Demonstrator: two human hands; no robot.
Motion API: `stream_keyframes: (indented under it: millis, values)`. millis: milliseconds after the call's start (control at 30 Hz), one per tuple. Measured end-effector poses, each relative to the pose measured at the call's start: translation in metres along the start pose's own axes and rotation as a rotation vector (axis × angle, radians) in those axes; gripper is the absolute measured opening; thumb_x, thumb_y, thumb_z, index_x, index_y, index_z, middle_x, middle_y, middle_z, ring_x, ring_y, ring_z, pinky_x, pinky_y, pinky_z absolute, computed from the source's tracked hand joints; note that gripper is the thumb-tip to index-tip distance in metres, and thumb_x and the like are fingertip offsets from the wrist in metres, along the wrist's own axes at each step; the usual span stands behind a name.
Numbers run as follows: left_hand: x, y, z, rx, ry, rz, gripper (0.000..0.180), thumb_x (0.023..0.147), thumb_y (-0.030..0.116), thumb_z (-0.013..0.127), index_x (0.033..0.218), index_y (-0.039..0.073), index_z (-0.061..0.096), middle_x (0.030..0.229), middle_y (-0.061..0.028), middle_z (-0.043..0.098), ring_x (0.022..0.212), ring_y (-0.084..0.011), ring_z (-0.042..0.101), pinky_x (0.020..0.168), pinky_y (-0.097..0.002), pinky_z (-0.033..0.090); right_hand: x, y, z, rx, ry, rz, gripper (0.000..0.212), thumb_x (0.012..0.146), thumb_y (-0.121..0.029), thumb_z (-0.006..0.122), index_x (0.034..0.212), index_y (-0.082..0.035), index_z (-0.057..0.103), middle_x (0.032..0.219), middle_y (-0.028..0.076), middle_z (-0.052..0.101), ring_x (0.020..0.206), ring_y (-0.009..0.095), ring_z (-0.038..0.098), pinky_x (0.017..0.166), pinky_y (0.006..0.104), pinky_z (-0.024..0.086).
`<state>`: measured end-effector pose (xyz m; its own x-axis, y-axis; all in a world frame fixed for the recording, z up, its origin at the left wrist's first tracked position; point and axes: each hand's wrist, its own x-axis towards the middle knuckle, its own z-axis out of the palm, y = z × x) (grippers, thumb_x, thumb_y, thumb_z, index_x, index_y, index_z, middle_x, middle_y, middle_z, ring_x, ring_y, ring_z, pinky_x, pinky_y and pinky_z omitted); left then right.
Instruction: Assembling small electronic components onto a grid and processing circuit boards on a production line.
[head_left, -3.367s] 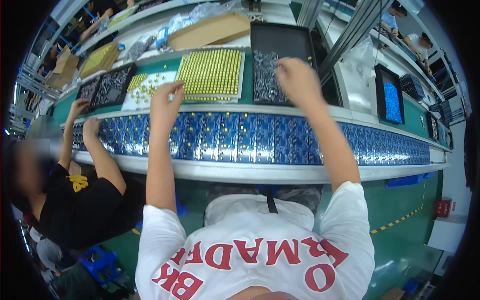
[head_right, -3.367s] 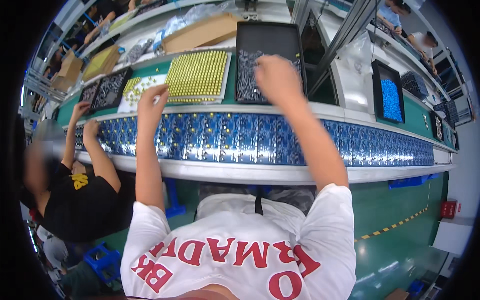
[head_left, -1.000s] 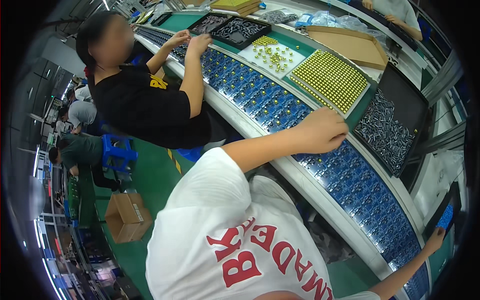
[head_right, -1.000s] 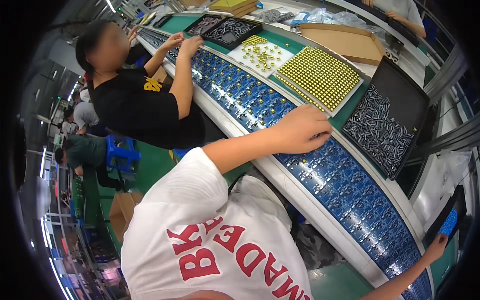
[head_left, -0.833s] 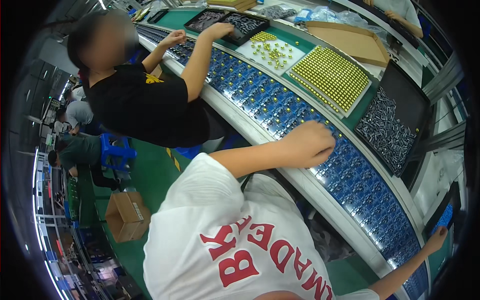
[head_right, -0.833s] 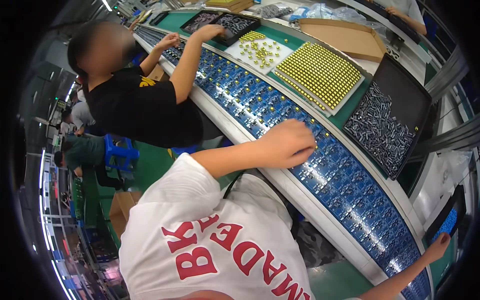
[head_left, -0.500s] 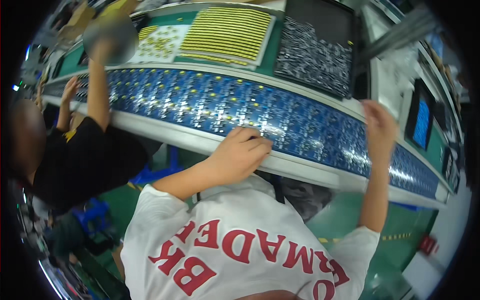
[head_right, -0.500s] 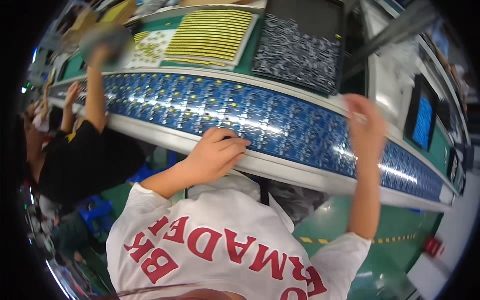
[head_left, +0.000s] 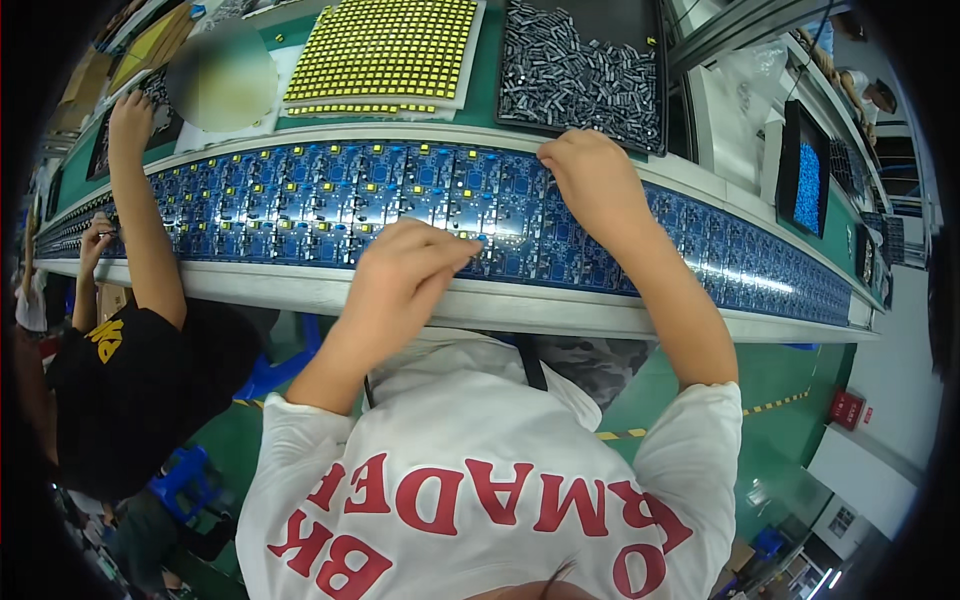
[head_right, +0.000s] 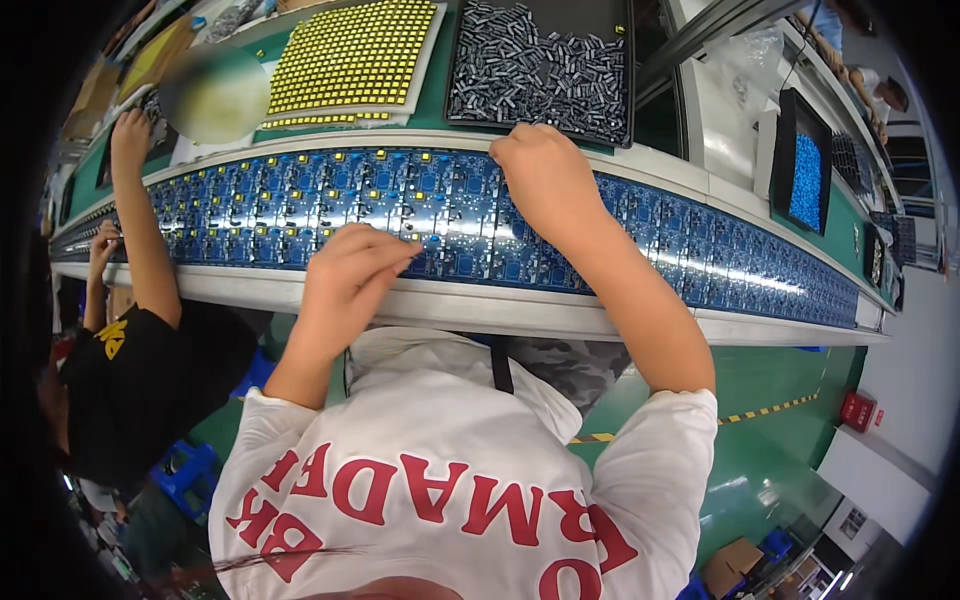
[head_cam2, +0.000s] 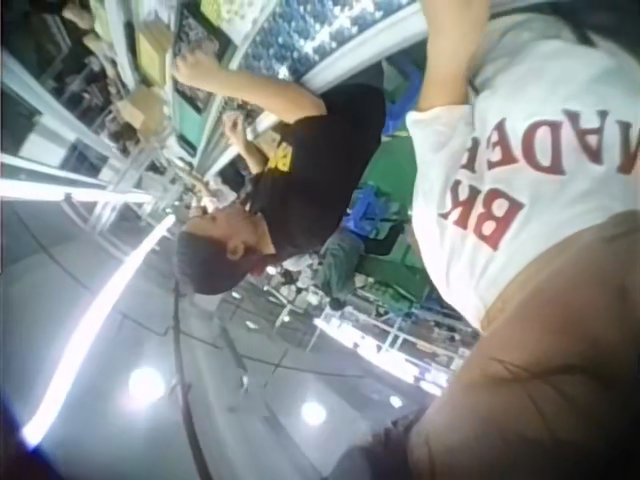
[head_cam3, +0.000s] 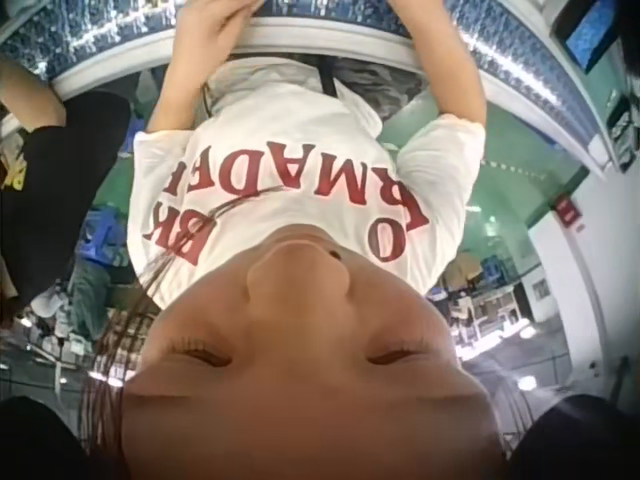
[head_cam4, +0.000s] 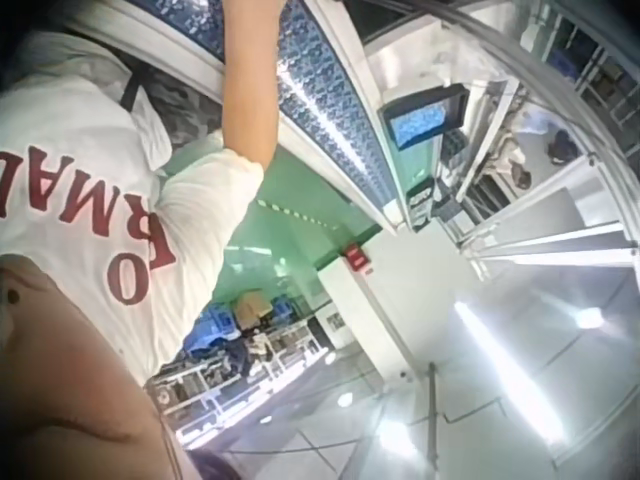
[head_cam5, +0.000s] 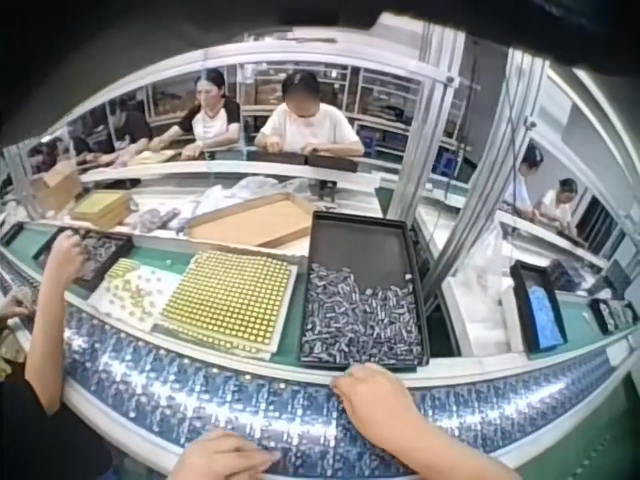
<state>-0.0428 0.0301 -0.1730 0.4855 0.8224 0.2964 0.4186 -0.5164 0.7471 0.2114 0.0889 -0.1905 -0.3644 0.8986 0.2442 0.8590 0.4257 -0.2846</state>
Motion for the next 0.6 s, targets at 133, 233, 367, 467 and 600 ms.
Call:
stream_keyframes:
  millis: [133, 233, 367, 467, 600]
  values:
    - [0.008, -0.005, -0.021, -0.041, -0.04, -0.09, 0.016, 0.078, 0.001, 0.068, 0.094, 0.004, 0.072, 0.085, -0.0116, 0.069, 0.079, -0.0273, 0.063, 0.072, -0.0354, 0.049, 0.003, -0.002, 0.0, 0.026, 0.008, 0.016, 0.01, 0.084, -0.008, 0.062, 0.088, -0.002, 0.069, 0.085, 0.012, 0.066, 0.086, 0.031, 0.062, 0.079, 0.039, 0.05]
    - [0.019, -0.008, -0.029, -0.043, -0.084, -0.165, 0.015, 0.079, 0.003, 0.068, 0.094, 0.004, 0.073, 0.085, -0.0128, 0.07, 0.078, -0.0272, 0.064, 0.07, -0.0347, 0.049, 0.003, -0.002, 0.002, 0.04, 0.032, 0.0, 0.01, 0.084, -0.008, 0.062, 0.088, -0.002, 0.069, 0.085, 0.012, 0.066, 0.086, 0.031, 0.062, 0.08, 0.0392, 0.05]
    - [0.037, -0.012, -0.034, -0.064, -0.148, -0.185, 0.016, 0.08, 0.005, 0.069, 0.095, 0.005, 0.074, 0.088, -0.0127, 0.071, 0.079, -0.0247, 0.065, 0.071, -0.0325, 0.051, 0.002, -0.005, 0.002, 0.042, 0.058, -0.036, 0.01, 0.083, -0.007, 0.062, 0.088, -0.002, 0.069, 0.086, 0.012, 0.066, 0.086, 0.031, 0.062, 0.08, 0.0392, 0.05]
    - [0.05, -0.014, -0.033, -0.169, -0.21, -0.308, 0.017, 0.081, 0.004, 0.069, 0.097, 0.001, 0.073, 0.092, -0.0099, 0.071, 0.084, -0.0184, 0.064, 0.077, -0.0287, 0.049, 0.004, -0.007, 0.004, 0.01, 0.045, -0.049, 0.009, 0.082, -0.006, 0.062, 0.088, -0.002, 0.068, 0.086, 0.012, 0.066, 0.086, 0.03, 0.062, 0.08, 0.0391, 0.051]
    - [0.061, -0.02, -0.027, -0.201, -0.282, -0.427, 0.016, 0.083, 0.005, 0.069, 0.098, 0.001, 0.073, 0.095, -0.0085, 0.071, 0.086, -0.0151, 0.064, 0.078, -0.0266, 0.049, 0.005, -0.004, 0.007, -0.052, 0.005, -0.051, 0.01, 0.08, -0.004, 0.062, 0.088, -0.002, 0.068, 0.086, 0.012, 0.066, 0.087, 0.03, 0.063, 0.079, 0.0389, 0.051]
